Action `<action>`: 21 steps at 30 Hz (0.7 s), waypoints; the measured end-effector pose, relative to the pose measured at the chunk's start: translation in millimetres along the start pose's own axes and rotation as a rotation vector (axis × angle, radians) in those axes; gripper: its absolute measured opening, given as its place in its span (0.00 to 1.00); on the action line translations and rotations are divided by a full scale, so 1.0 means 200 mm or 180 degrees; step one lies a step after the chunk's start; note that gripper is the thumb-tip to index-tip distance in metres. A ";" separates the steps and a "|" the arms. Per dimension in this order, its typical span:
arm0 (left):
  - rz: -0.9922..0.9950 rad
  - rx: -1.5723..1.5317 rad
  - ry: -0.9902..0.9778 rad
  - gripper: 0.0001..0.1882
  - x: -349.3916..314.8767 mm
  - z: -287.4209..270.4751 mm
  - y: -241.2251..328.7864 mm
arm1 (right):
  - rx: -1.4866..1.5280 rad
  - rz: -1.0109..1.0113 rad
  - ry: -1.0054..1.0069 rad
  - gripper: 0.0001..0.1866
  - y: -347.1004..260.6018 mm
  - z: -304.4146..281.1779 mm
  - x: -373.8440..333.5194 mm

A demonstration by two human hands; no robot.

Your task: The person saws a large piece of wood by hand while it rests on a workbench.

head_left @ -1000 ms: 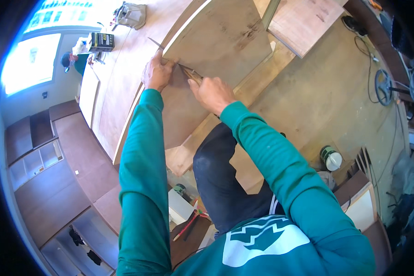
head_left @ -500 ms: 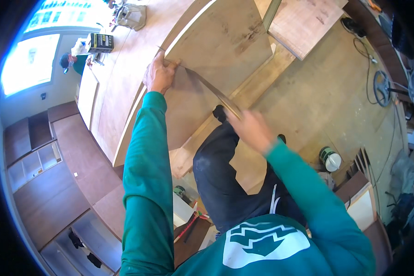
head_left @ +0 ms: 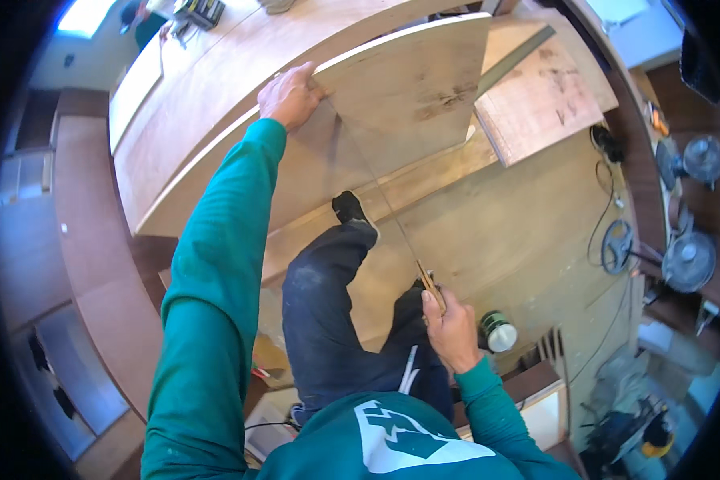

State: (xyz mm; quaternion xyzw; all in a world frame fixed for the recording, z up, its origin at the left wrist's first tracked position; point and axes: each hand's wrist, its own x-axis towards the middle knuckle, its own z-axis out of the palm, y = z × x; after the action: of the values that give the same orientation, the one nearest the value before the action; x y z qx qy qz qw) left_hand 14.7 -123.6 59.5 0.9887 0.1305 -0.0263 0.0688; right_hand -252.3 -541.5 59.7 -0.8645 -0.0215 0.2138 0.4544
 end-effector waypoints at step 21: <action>-0.0149 -0.0231 -0.0369 0.25 -0.01 -0.01 -0.07 | -0.0530 0.0760 -0.0400 0.26 -0.19 0.05 0.08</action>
State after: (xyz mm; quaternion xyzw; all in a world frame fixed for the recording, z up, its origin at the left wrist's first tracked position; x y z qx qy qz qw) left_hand 9.8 -110.2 60.0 0.9791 0.1502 -0.0804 0.1114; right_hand -235.3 -507.9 80.4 -0.8805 0.0354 0.3175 0.3503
